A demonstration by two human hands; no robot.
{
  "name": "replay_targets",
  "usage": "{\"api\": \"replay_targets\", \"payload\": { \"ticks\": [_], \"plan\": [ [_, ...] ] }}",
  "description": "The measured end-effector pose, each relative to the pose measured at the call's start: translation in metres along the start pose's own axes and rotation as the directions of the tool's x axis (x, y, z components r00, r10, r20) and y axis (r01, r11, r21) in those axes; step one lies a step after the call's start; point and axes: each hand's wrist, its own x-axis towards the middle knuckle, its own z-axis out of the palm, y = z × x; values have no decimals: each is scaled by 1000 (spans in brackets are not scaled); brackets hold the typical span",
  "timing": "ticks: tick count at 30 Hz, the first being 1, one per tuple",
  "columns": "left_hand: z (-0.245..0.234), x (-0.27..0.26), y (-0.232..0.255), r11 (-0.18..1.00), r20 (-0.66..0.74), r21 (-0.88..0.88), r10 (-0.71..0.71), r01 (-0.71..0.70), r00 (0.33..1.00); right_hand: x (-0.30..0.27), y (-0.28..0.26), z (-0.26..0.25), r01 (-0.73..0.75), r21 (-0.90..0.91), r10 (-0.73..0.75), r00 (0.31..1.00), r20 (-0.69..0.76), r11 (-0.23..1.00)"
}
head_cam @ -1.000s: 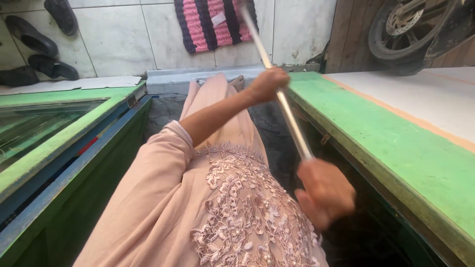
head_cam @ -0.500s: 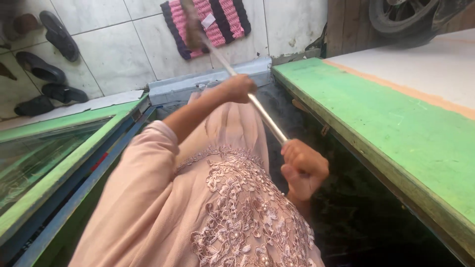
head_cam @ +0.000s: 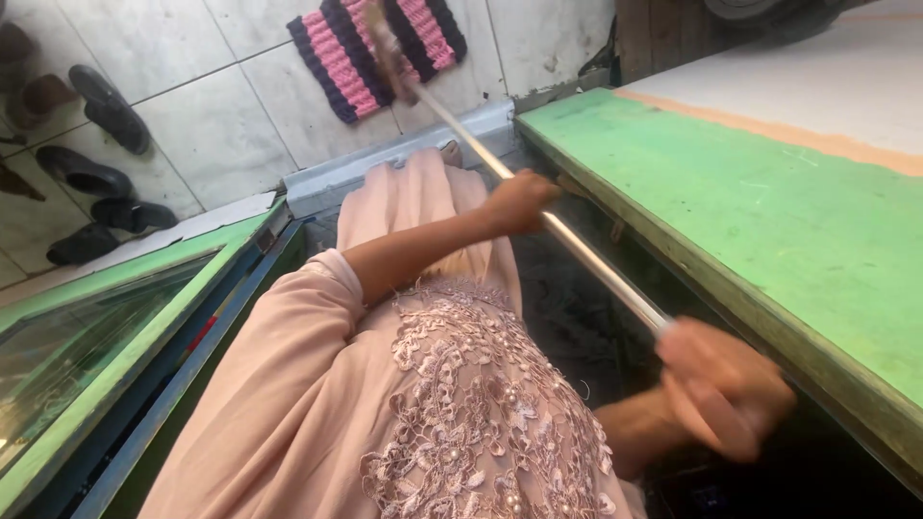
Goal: The person sweeps the floor using a long-handled broom, moving from a tiled outdoor area into an indoor room with patterned flooring. They continue sweeping around furniture and along walls, covering multiple sections of the floor.
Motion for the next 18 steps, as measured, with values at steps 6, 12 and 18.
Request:
{"api": "replay_targets", "payload": {
  "ticks": [6, 12, 18],
  "plan": [
    [61, 29, -65, 982, 59, -101, -155, 160, 986, -7, 49, 27, -70, -47, 79, 970, 228, 996],
    [23, 91, -21, 990, 8, -125, 73, -71, 997, 4, 13, 32, 66, -272, -12, 981, 193, 960],
    [-38, 62, 60, 1000, 205, 24, -16, 11, 979, -16, -31, -17, 131, -109, -139, 988, -62, 985]
  ]
}}
